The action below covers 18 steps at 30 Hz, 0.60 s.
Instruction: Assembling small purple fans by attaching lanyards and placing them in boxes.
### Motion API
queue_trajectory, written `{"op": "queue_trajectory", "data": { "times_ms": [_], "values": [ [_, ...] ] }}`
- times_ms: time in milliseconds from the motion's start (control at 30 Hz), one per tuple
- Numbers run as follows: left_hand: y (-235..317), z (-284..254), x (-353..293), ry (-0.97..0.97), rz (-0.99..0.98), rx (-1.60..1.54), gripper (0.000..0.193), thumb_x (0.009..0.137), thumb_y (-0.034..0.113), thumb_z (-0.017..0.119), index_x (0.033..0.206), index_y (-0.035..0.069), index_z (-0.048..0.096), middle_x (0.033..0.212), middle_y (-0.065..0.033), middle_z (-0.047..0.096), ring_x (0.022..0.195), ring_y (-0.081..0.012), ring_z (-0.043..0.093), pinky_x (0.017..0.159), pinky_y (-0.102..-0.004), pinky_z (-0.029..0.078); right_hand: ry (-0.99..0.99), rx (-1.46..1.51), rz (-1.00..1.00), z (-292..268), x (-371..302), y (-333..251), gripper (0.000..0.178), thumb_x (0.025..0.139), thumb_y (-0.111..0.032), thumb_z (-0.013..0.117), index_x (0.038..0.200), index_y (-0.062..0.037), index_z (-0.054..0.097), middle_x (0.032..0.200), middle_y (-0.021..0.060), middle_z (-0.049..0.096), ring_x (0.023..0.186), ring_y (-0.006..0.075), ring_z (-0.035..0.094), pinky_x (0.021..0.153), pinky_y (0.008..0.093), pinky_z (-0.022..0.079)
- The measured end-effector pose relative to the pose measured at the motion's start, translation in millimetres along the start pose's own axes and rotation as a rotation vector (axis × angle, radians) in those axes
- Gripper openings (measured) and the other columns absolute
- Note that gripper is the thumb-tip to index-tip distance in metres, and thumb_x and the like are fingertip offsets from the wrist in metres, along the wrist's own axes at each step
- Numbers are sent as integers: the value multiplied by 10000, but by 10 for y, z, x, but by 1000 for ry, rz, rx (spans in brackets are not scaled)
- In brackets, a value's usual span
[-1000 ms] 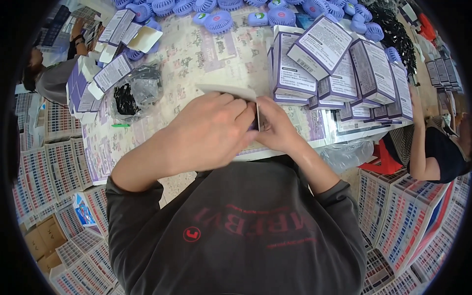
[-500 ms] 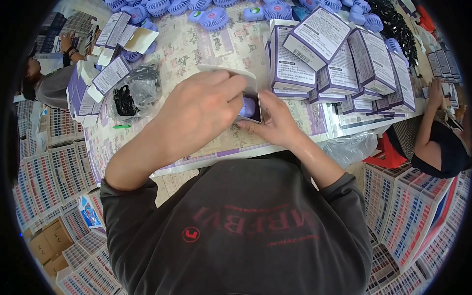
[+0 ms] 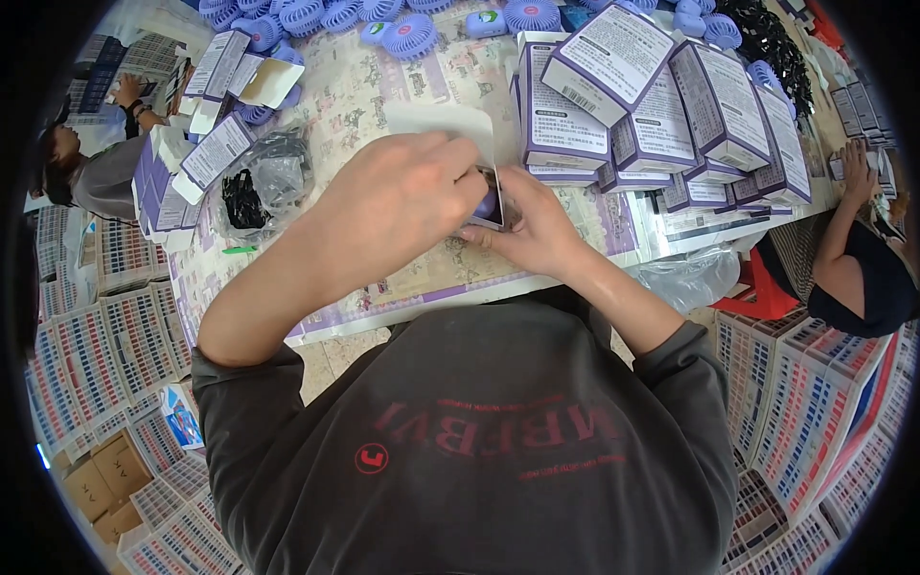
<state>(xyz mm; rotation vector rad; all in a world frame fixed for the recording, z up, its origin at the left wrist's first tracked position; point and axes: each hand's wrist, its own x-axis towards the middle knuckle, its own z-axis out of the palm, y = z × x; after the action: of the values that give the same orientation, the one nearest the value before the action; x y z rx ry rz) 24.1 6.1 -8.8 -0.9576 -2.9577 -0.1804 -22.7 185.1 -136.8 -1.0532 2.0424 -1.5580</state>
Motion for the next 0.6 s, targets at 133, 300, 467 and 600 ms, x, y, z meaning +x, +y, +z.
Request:
{"op": "queue_trajectory", "data": {
  "times_ms": [133, 300, 467, 600],
  "values": [
    [-112, -23, 57, -279, -65, -87, 137, 729, 113, 631, 781, -11, 601, 834, -112, 554, 821, -282, 590, 706, -381, 496, 44, -2, -67, 28, 8, 10, 610, 706, -242, 837, 1191, -14, 547, 1018, 144, 589, 913, 298, 592, 798, 379, 480],
    [-27, -61, -78, 15, -65, -310, 175, 722, 159, 661, 789, 4, 618, 863, -85, 567, 855, -252, 592, 729, -371, 475, 81, 107, -141, 49, 16, 126, 652, 670, -170, 838, 1230, -20, 538, 1053, 142, 595, 938, 304, 593, 813, 383, 481],
    [177, 139, -149, -72, -84, -118, 184, 730, 173, 651, 844, 29, 635, 892, -68, 569, 884, -218, 582, 735, -349, 451, 78, -91, -245, 71, 5, 84, 650, 618, -63, 800, 1215, -28, 546, 1071, 139, 598, 946, 332, 586, 810, 392, 484],
    [193, 280, -162, -136, 5, 167, 194, 730, 188, 644, 872, 57, 645, 927, -49, 572, 895, -186, 569, 748, -316, 432, 74, -66, -182, 101, -12, 129, 634, 608, -22, 774, 1201, -28, 549, 1064, 142, 597, 947, 334, 582, 801, 399, 482]
  ]
}}
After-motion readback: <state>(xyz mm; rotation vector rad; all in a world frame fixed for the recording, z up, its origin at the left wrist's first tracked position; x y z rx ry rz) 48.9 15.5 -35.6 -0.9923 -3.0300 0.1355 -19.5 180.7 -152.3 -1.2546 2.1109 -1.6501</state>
